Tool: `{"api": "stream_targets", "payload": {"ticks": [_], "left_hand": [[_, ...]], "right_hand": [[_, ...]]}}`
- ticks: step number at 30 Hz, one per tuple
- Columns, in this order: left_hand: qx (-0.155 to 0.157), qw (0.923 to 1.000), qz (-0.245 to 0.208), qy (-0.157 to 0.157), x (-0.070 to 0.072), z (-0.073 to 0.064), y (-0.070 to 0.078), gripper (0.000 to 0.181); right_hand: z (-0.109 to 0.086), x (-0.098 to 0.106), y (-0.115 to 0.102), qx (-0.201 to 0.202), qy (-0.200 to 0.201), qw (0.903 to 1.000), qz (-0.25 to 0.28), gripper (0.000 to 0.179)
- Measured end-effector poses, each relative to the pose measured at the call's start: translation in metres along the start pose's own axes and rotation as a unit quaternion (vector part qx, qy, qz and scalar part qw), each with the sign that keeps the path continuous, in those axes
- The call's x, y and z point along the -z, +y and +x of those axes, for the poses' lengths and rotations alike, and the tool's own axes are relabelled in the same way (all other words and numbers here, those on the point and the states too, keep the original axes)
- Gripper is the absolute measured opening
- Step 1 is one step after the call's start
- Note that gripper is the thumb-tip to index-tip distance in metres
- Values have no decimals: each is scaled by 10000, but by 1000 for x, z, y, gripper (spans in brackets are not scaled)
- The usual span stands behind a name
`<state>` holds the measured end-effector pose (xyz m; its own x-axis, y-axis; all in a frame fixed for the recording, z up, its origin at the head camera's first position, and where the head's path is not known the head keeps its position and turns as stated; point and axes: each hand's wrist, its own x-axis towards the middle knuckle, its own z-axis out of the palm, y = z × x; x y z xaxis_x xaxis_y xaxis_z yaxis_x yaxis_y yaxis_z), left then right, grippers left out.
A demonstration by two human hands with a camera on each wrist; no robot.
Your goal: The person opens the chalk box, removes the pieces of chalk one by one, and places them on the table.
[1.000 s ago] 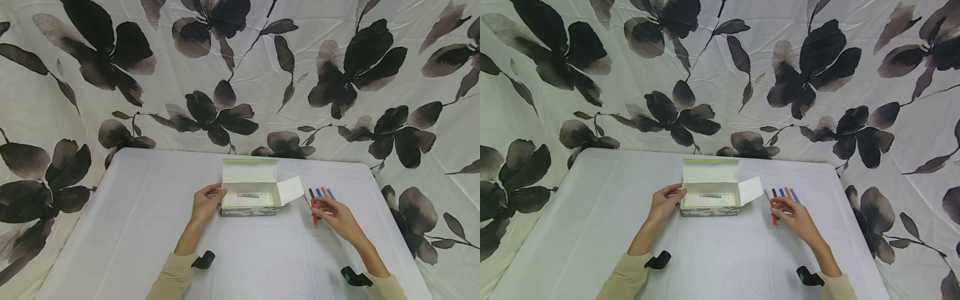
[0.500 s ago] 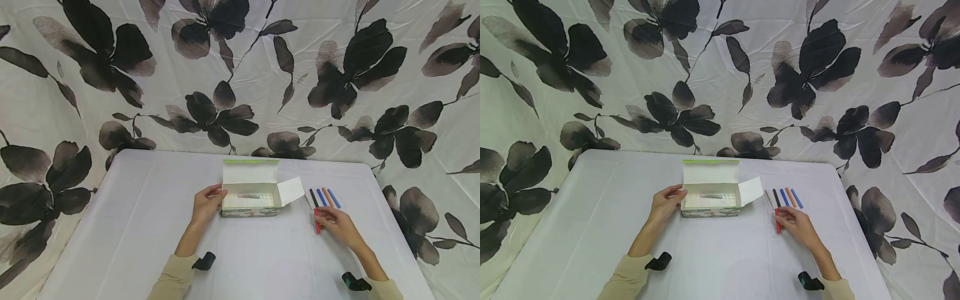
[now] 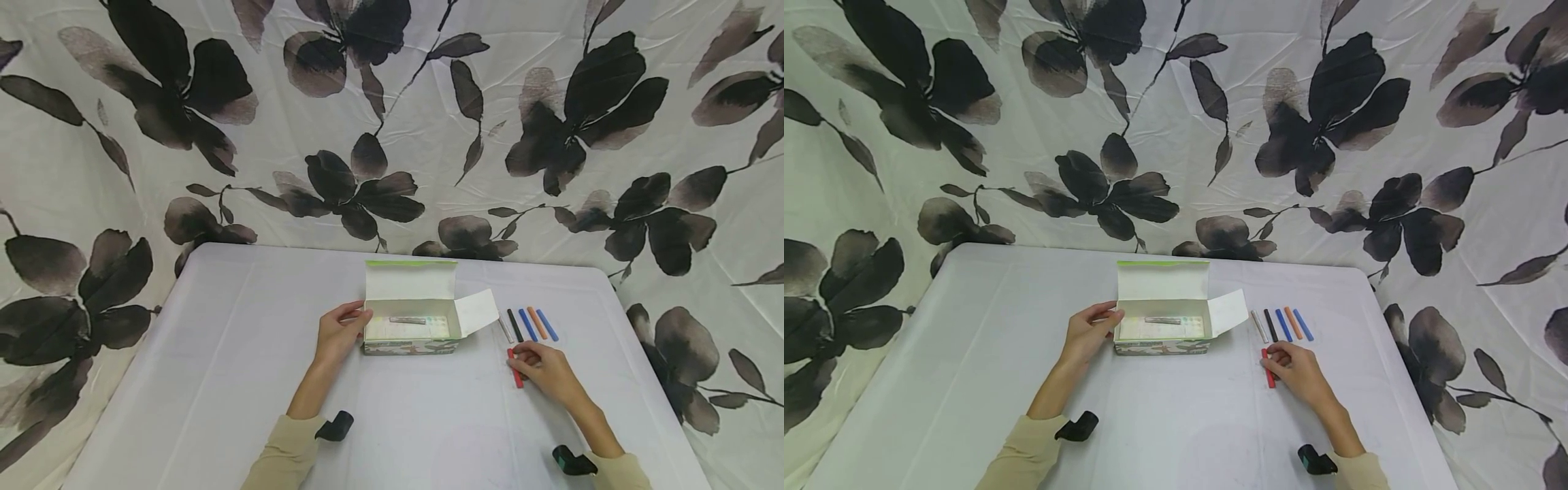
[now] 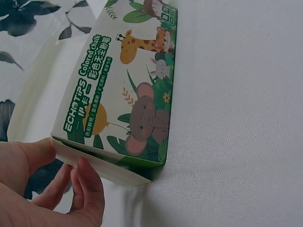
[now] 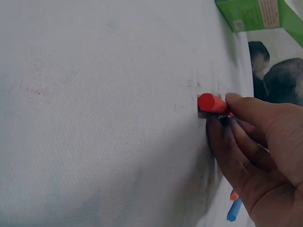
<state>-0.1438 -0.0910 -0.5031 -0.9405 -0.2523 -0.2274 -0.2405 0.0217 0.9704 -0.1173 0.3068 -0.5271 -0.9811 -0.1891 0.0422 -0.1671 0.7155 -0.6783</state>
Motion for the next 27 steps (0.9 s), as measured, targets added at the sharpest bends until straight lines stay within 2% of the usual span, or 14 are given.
{"api": "stream_targets", "payload": {"ticks": [4,9,18,27], "left_hand": [[-38,10000,-17,-13,-1,0,1,37],[-10,10000,-40,10,-1,0,1,37],[68,9999,89,55,-2,1,3,37],[139,9997,187,41,-1,-1,2,38]], "right_hand": [[1,2,-1,-89,32,9999,-80,19],[5,10,-8,42,224,9997,-33,16],[19,29,-29,232,393,9989,97,17],[34,42,-55,550,837,9949,144,16]]}}
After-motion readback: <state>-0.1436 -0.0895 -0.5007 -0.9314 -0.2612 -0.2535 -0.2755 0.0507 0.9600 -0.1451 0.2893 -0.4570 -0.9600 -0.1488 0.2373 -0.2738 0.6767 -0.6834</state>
